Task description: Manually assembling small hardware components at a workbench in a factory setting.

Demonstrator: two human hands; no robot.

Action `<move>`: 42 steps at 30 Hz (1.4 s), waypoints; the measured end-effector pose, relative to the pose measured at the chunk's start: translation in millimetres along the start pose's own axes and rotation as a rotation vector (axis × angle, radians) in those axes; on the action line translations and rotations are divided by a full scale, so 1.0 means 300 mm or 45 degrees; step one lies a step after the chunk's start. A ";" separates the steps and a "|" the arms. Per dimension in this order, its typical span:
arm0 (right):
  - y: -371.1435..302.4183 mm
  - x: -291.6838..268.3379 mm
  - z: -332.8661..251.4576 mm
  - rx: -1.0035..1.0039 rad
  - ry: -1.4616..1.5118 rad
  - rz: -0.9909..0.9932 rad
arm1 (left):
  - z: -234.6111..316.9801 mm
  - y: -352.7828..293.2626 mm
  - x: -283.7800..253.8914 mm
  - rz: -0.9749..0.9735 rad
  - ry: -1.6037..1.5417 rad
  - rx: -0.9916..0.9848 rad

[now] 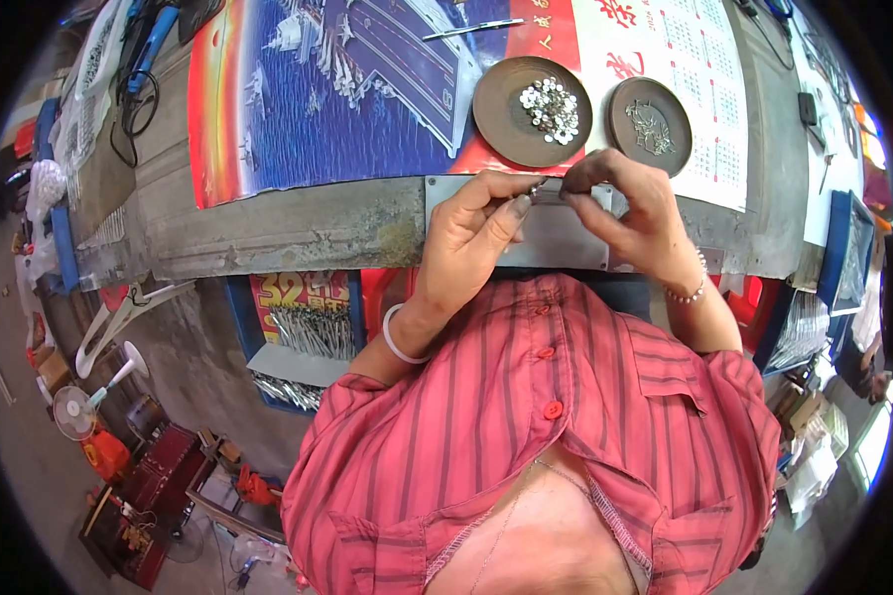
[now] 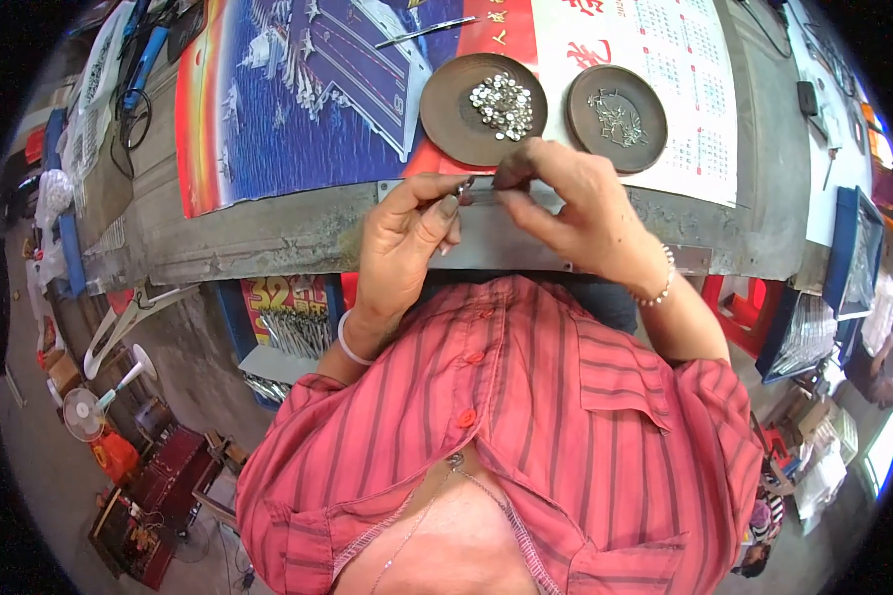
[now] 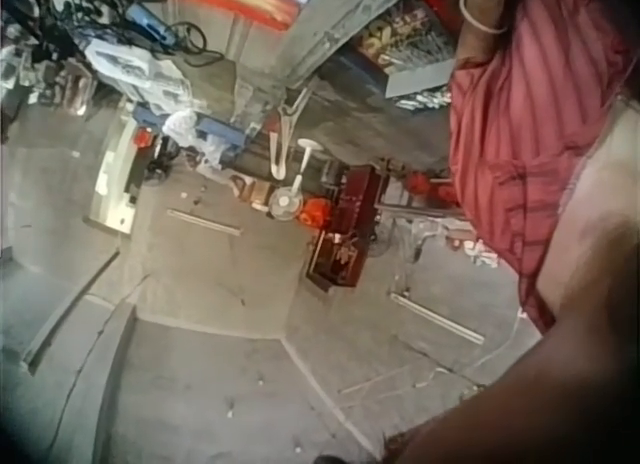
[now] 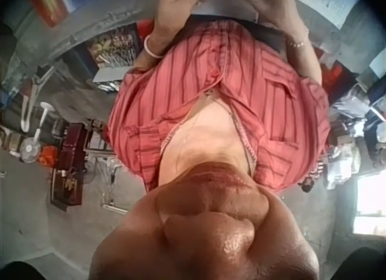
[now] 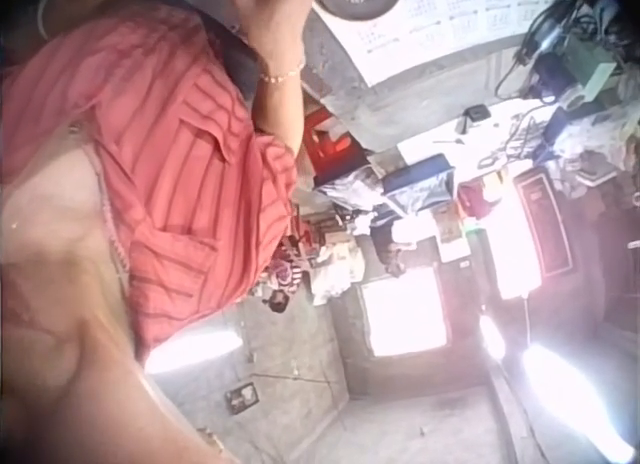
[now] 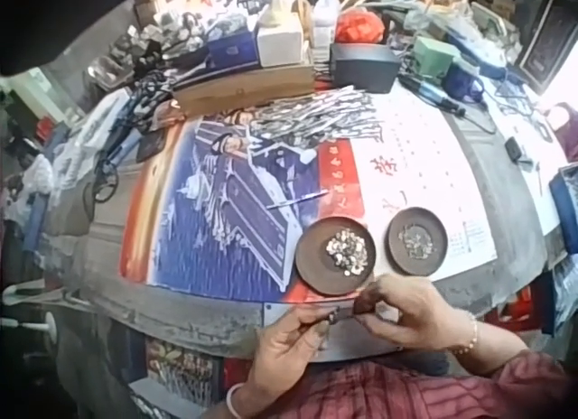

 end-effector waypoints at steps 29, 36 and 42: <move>-0.110 0.136 0.121 0.410 1.133 0.645 | -0.013 -0.032 0.068 -0.041 -0.195 0.261; -0.060 0.061 0.009 0.077 0.374 0.716 | 0.038 -0.049 0.053 0.251 0.104 0.500; -0.057 0.082 0.029 0.225 0.667 0.658 | 0.035 -0.058 0.053 0.207 -0.029 0.536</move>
Point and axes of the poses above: each hand's wrist, its own y-axis towards the middle knuckle, its own x-axis out of the palm, z = x × y, the point moved 9 cm from there along y, towards the middle knuckle, and after that the axes turned 13 degrees about -x, right-handed, at the moved point
